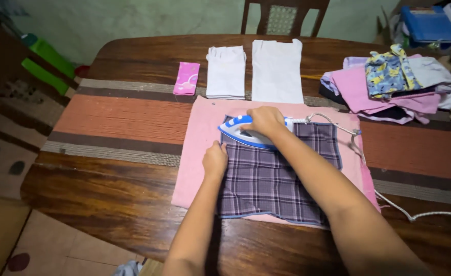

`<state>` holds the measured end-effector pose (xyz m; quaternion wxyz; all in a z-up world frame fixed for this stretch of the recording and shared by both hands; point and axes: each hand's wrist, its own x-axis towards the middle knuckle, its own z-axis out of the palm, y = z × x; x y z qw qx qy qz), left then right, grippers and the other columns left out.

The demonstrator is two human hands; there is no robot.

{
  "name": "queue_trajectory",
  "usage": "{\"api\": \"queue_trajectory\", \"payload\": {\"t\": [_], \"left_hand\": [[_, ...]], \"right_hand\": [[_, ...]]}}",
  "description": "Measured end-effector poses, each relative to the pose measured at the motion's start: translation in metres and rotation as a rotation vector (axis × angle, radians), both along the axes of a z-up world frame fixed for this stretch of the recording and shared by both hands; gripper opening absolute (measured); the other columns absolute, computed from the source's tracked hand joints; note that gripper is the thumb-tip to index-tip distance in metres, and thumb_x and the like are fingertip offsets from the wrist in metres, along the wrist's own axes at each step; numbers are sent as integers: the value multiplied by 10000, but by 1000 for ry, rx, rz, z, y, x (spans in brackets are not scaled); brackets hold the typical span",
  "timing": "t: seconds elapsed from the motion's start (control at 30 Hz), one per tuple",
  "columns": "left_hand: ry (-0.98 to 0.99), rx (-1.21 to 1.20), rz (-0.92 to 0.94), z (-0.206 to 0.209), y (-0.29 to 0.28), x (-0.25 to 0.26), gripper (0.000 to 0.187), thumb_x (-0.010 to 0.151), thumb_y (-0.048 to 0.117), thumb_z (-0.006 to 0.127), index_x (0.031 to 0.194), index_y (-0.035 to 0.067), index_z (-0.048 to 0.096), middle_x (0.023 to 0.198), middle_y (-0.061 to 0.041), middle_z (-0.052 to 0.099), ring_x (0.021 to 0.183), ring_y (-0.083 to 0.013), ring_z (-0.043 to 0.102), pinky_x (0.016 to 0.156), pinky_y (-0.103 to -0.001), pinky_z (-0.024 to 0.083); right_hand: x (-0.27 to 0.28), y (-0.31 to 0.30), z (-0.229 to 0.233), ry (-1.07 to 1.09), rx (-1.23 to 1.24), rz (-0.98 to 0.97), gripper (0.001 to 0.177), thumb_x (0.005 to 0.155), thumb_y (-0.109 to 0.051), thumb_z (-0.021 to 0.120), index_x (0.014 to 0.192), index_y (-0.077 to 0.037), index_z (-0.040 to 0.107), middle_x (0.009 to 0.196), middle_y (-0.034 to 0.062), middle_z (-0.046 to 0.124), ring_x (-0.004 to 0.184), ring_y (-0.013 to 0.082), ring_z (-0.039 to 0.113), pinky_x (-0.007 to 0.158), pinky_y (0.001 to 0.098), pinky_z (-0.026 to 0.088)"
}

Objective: Iron and fold various small items of clothing on a table.

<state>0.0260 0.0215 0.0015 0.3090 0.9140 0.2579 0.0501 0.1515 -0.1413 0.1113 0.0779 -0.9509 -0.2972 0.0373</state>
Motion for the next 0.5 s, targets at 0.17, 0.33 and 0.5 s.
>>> {"api": "queue_trajectory", "payload": {"t": [0.17, 0.33, 0.5], "left_hand": [[-42, 143, -50, -17, 6, 3, 352, 1005, 391, 572, 985, 46, 638, 838, -264, 715, 805, -469, 709, 717, -567, 562], [-95, 219, -88, -20, 4, 0, 347, 1026, 383, 555, 982, 45, 621, 803, -262, 709, 758, -473, 707, 674, -572, 564], [-114, 235, -89, -19, 4, -1, 327, 1022, 359, 544, 974, 45, 619, 790, -260, 711, 741, -478, 702, 661, -581, 555]], "right_hand": [[-3, -35, -1, -18, -23, -36, 591, 706, -656, 775, 1005, -146, 774, 920, 149, 763, 914, 335, 732, 797, 480, 564], [-5, -102, 7, -28, -58, -131, 537, 716, -637, 775, 984, -172, 783, 915, 156, 760, 906, 344, 728, 811, 492, 554], [-6, -151, 15, 7, -86, -257, 569, 734, -667, 761, 998, -163, 784, 918, 168, 760, 905, 341, 733, 823, 480, 558]]}}
